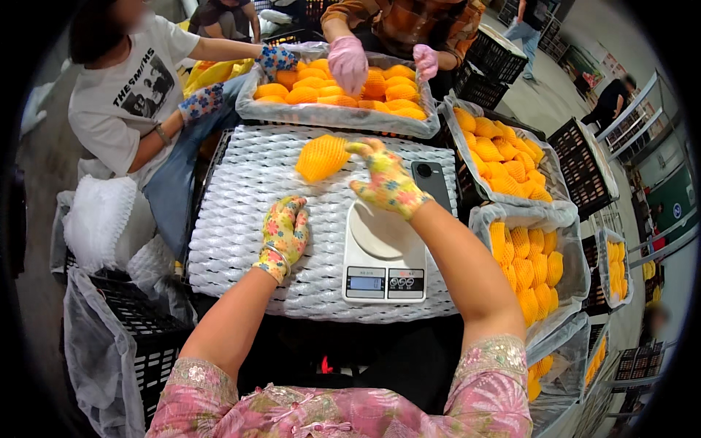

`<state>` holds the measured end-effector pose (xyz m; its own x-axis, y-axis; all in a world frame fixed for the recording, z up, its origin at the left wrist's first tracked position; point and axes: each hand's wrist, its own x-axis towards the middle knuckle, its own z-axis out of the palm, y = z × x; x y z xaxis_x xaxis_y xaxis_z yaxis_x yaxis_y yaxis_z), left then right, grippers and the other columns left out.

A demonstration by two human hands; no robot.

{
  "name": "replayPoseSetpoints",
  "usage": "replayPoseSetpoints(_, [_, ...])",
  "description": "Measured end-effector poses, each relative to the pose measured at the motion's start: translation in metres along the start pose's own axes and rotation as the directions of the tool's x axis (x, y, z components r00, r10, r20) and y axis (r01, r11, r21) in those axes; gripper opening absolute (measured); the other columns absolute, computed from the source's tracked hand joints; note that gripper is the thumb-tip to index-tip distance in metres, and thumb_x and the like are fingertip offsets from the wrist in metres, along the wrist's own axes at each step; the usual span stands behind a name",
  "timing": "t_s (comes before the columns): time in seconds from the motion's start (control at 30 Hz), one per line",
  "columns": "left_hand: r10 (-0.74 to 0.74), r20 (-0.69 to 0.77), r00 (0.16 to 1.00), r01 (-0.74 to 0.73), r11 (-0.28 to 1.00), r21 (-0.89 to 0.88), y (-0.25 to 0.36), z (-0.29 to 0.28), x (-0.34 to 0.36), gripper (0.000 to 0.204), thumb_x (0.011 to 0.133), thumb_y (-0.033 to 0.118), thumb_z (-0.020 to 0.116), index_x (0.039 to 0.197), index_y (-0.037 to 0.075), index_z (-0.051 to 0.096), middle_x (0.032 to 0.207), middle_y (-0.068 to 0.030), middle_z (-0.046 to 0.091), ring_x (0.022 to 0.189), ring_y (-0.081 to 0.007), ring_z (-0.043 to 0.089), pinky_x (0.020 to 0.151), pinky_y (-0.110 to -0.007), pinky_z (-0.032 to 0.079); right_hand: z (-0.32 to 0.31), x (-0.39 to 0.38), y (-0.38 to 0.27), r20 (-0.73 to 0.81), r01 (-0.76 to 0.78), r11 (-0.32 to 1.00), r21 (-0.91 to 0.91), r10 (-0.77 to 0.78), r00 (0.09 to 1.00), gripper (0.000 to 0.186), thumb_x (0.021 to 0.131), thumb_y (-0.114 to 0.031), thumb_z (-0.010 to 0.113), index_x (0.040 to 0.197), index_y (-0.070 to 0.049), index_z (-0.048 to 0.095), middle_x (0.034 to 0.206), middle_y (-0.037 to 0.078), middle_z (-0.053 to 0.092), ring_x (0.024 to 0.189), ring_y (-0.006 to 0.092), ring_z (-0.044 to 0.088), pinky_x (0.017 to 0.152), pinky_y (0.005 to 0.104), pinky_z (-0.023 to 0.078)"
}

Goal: The person repeatedly picks mangoes wrapped in yellow foam nets from a crate, places them on a digital scale to weigh them, and then moves them to a different crate. The process is continuous and repetitive, involving handling the fruit one by one.

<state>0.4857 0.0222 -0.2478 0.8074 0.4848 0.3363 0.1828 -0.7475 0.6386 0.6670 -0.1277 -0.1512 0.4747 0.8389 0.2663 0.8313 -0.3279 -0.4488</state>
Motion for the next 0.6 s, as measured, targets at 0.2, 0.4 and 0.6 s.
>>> replayPoseSetpoints(0.2, [0.013,-0.008,1.000,-0.013,0.998,-0.055,0.002,-0.003,0.001,0.026,0.091,0.014,0.054,0.113,0.004,0.064,0.120,-0.0138,0.060,0.114,-0.0340,0.053,0.100,-0.041,0.040,0.046,0.094,0.001,0.392,0.396,0.810,-0.432,-0.227,0.892,0.082,0.066,-0.026,0.080,0.139,-0.020,0.043,0.146,0.017,0.037,0.134,0.0376,0.038,0.110,0.0437,0.035])
replayPoseSetpoints(0.4, [0.040,-0.017,0.999,-0.040,0.998,-0.056,0.001,0.003,0.002,0.026,0.090,0.014,0.055,0.112,0.003,0.064,0.118,-0.0140,0.061,0.112,-0.0336,0.054,0.099,-0.041,0.041,0.037,0.081,0.019,0.334,-0.090,0.992,-0.090,0.115,0.935,0.083,0.061,-0.029,0.085,0.134,-0.013,0.049,0.130,0.017,0.051,0.120,0.0317,0.054,0.101,0.0389,0.044])
replayPoseSetpoints(0.6, [0.013,-0.035,0.999,-0.013,1.000,-0.016,-0.007,0.004,0.000,0.026,0.090,0.014,0.055,0.113,0.005,0.065,0.118,-0.0130,0.062,0.114,-0.0319,0.054,0.101,-0.040,0.041,-0.030,-0.023,0.024,0.099,-0.118,0.976,0.180,0.102,0.990,0.080,0.063,-0.032,0.081,0.133,-0.008,0.051,0.122,0.020,0.055,0.113,0.0339,0.057,0.097,0.0372,0.046])
